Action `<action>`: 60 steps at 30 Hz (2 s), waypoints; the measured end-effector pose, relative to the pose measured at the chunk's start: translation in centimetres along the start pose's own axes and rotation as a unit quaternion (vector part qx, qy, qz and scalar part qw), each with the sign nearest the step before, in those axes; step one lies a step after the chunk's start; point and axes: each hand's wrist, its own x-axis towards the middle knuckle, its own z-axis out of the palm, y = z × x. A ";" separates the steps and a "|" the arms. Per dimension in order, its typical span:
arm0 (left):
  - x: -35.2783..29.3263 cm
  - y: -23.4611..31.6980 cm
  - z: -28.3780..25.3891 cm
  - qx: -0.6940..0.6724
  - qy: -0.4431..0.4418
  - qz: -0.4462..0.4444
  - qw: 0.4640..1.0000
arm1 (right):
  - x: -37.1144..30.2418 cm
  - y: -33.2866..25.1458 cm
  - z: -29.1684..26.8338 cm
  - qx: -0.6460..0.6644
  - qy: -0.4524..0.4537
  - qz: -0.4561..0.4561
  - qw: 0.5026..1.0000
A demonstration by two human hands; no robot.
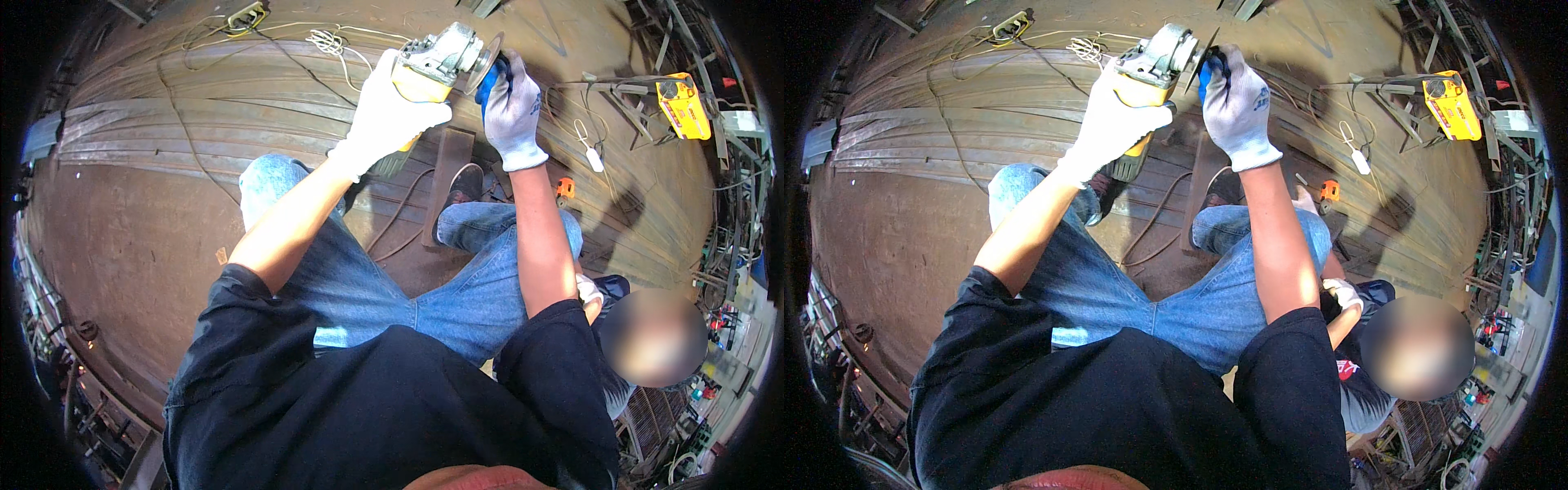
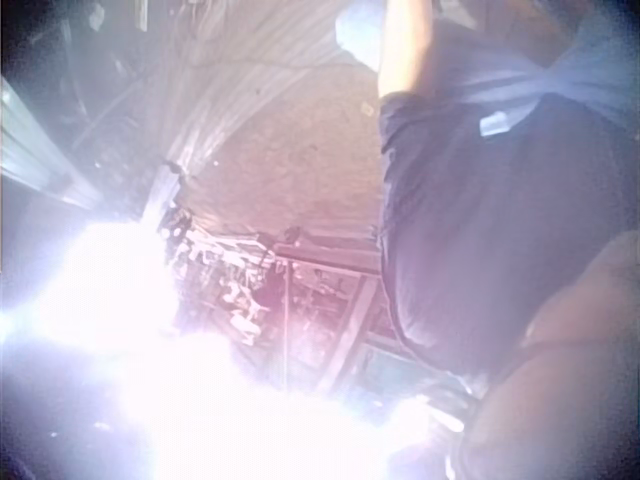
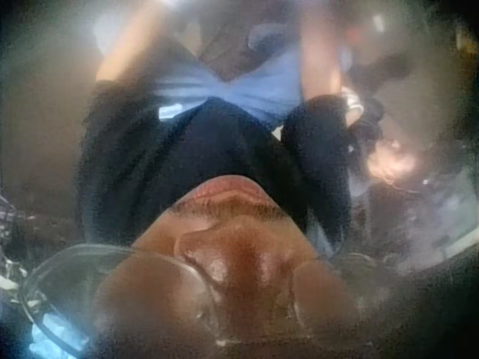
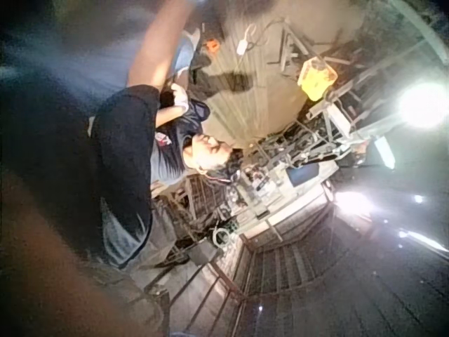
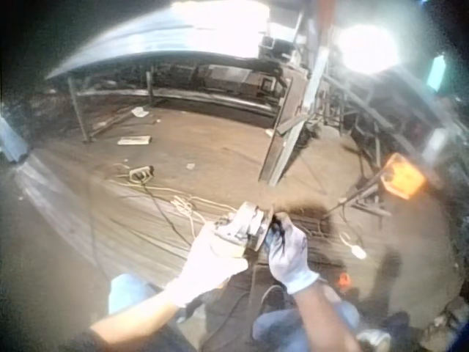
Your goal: The person uses an angle grinder to cut a metal sheet while seated on the floor. They hold the sheet with one hand and operate the grinder with the other, producing sparks as the cut progresses.
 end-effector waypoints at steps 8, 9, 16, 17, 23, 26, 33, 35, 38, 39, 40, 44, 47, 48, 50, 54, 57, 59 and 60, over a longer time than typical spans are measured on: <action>0.6 1.0 -0.1 -0.077 -0.005 0.015 0.997 | 0.7 -0.2 -0.7 0.034 -0.019 -0.015 0.999; 0.7 1.0 0.0 -0.108 -0.008 0.021 0.994 | 0.7 -0.3 -1.0 0.036 -0.030 -0.005 0.999; 0.7 0.5 0.1 -0.077 -0.017 0.020 0.997 | -0.3 0.2 -1.1 -0.013 -0.047 -0.017 0.999; 0.6 0.5 0.1 -0.054 -0.006 0.026 0.998 | -0.4 0.4 -0.9 -0.004 -0.040 -0.020 0.999; 0.5 0.7 0.1 0.001 0.012 0.020 1.000 | -0.4 0.8 -0.1 0.033 0.004 -0.059 0.998; 0.8 0.9 0.1 0.028 0.030 0.056 0.998 | -0.3 0.8 0.2 0.030 0.003 -0.055 0.998; 1.1 1.4 -0.5 0.079 0.039 0.069 0.994 | -0.5 0.8 2.0 0.062 0.056 -0.030 0.996; 1.1 1.3 -0.6 0.089 0.050 0.082 0.991 | -0.7 0.9 2.2 0.057 0.061 -0.029 0.996; 1.4 1.1 -0.6 0.108 0.059 0.098 0.988 | -0.8 0.9 2.4 0.053 0.075 -0.034 0.995; 1.5 1.0 -0.6 0.117 0.059 0.095 0.987 | -0.8 0.9 2.5 0.052 0.078 -0.033 0.995; 1.6 1.0 -0.6 0.116 0.063 0.107 0.985 | -0.8 0.9 2.6 0.046 0.085 -0.033 0.995; 2.0 1.2 -0.6 0.073 0.058 0.126 0.988 | -0.7 0.6 3.0 0.041 0.103 -0.027 0.993; 2.5 1.2 -0.9 0.096 0.071 0.208 0.971 | -0.6 0.2 3.0 0.042 0.102 -0.013 0.994; 2.8 1.1 -1.1 0.119 0.080 0.246 0.959 | -0.7 0.0 3.0 0.039 0.103 -0.008 0.994; 3.2 0.8 -1.4 0.149 0.064 0.292 0.943 | -0.8 -0.2 2.7 0.069 0.068 0.051 0.994; 3.6 -0.1 -1.5 0.203 0.058 0.311 0.927 | -1.4 0.1 2.6 0.151 0.017 0.135 0.979; 3.6 -0.2 -1.5 0.197 0.044 0.301 0.932 | -1.8 0.7 3.4 0.143 0.024 0.136 0.980; 3.5 0.2 -1.1 0.140 0.060 0.289 0.945 | -1.7 1.2 4.0 0.102 0.054 0.088 0.989; 3.4 0.4 -0.9 0.112 0.068 0.282 0.950 | -1.6 1.3 4.2 0.081 0.067 0.063 0.992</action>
